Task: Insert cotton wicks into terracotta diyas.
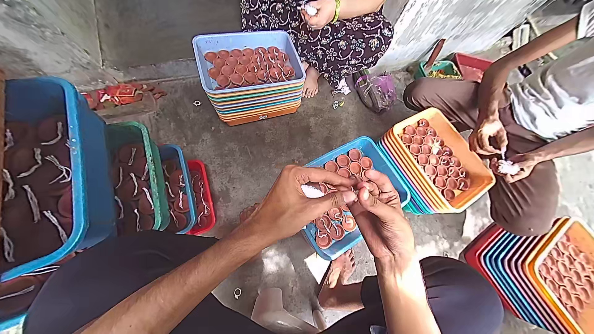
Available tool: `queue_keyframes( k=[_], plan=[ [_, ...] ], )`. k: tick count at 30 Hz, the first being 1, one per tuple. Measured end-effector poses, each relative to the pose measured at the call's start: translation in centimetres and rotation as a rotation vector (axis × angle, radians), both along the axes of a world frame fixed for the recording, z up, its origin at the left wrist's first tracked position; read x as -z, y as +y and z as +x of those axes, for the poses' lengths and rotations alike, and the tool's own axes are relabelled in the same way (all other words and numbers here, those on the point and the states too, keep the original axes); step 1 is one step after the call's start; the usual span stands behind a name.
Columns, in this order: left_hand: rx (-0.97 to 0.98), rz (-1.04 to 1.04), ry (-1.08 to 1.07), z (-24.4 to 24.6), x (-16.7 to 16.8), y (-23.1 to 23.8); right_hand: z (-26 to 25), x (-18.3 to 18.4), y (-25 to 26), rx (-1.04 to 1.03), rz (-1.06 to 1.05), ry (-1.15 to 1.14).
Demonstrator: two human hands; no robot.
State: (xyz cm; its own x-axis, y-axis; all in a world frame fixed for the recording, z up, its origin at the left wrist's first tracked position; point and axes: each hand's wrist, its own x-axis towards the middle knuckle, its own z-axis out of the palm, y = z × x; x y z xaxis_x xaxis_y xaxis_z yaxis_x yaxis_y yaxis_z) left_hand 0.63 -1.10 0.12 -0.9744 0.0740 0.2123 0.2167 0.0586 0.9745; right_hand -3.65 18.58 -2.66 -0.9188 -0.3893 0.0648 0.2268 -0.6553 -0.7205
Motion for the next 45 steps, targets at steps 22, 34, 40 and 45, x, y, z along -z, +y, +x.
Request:
queue_keyframes(
  k=[22, 34, 40, 45],
  plan=[
    [0.154, 0.043, -0.261, 0.2, -0.2, 0.1, -1.4, -0.8, 2.4, 0.060, 0.577, 0.409],
    [0.157, 0.058, -0.374, -0.1, -0.4, 0.0, -2.5, -1.4, 4.2, -0.031, 0.855, 0.682],
    [0.013, -0.069, -0.504, -0.5, 0.1, -0.7, -4.0, 0.4, 5.6, -0.049, 0.894, 0.560],
    [-0.113, 0.024, -0.601, -0.4, 0.1, -0.8, -5.1, 6.0, 4.7, -0.045, 1.105, 0.426]
  ],
)
